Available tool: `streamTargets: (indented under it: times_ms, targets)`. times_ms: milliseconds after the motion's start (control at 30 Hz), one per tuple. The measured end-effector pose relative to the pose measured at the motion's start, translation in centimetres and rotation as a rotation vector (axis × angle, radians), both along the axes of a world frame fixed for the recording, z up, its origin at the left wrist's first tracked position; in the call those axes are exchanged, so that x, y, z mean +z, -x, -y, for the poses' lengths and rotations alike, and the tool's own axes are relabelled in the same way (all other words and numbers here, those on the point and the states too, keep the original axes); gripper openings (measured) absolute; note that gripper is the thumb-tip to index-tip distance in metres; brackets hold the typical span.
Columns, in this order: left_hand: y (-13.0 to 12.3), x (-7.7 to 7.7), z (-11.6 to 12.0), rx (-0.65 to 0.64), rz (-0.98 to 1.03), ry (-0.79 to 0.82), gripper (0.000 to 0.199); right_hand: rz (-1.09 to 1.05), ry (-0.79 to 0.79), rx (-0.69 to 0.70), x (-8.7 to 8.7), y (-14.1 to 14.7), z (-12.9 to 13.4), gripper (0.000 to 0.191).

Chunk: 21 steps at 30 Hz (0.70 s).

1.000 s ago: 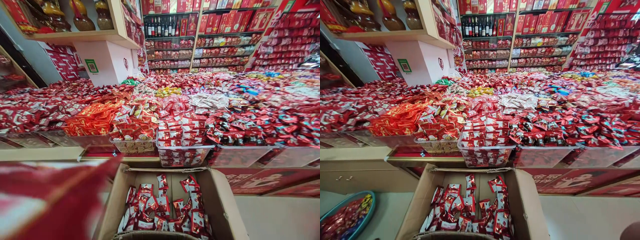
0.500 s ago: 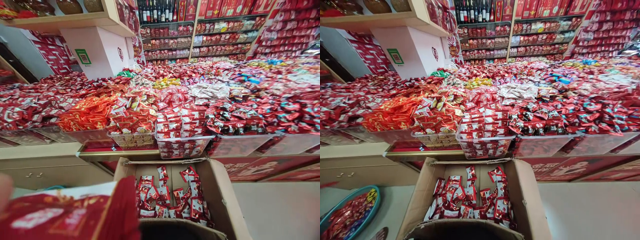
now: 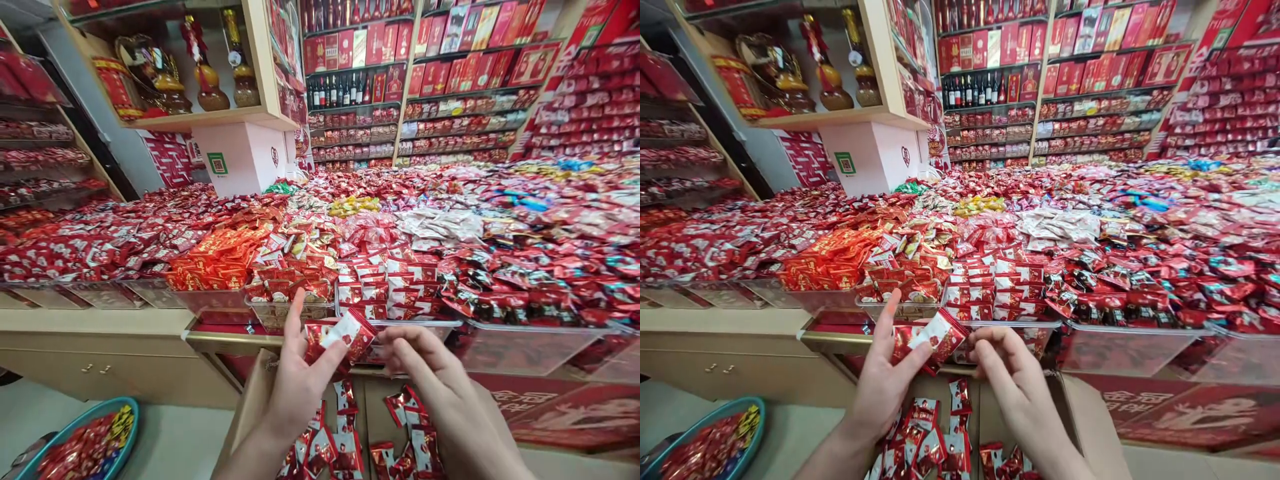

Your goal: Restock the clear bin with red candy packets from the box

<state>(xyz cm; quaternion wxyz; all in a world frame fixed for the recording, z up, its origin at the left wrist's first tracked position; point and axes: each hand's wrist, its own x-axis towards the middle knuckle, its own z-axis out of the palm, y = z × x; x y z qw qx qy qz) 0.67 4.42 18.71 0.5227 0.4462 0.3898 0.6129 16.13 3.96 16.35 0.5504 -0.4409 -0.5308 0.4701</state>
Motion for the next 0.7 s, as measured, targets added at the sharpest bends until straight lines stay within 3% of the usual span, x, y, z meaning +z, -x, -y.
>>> streamTargets:
  times_ms: [100, 333, 467, 567, 700]
  targets:
    - [-0.8, -1.1, 0.6, -0.032, 0.027, 0.024, 0.071, -0.154, 0.116, 0.143, -0.8, 1.1, -0.6, 0.023]
    - [-1.0, -2.0, 0.8, -0.145, 0.114, 0.093, 0.071, -0.102, 0.085, 0.057, -1.6, 0.8, -1.0, 0.021]
    - [-0.9, -3.3, 1.2, -0.148, 0.107, 0.16, 0.069, -0.117, 0.187, 0.125, -2.5, 0.9, -0.5, 0.021]
    - [-0.5, -5.0, 1.9, -0.1, 0.126, 0.29, 0.07, -0.103, 0.211, 0.147, -3.9, 1.3, 0.2, 0.022]
    - [0.7, -8.9, 2.5, -0.088, 0.265, 0.613, 0.074, -0.025, 0.168, 0.102, -5.1, 0.9, 0.8, 0.021]
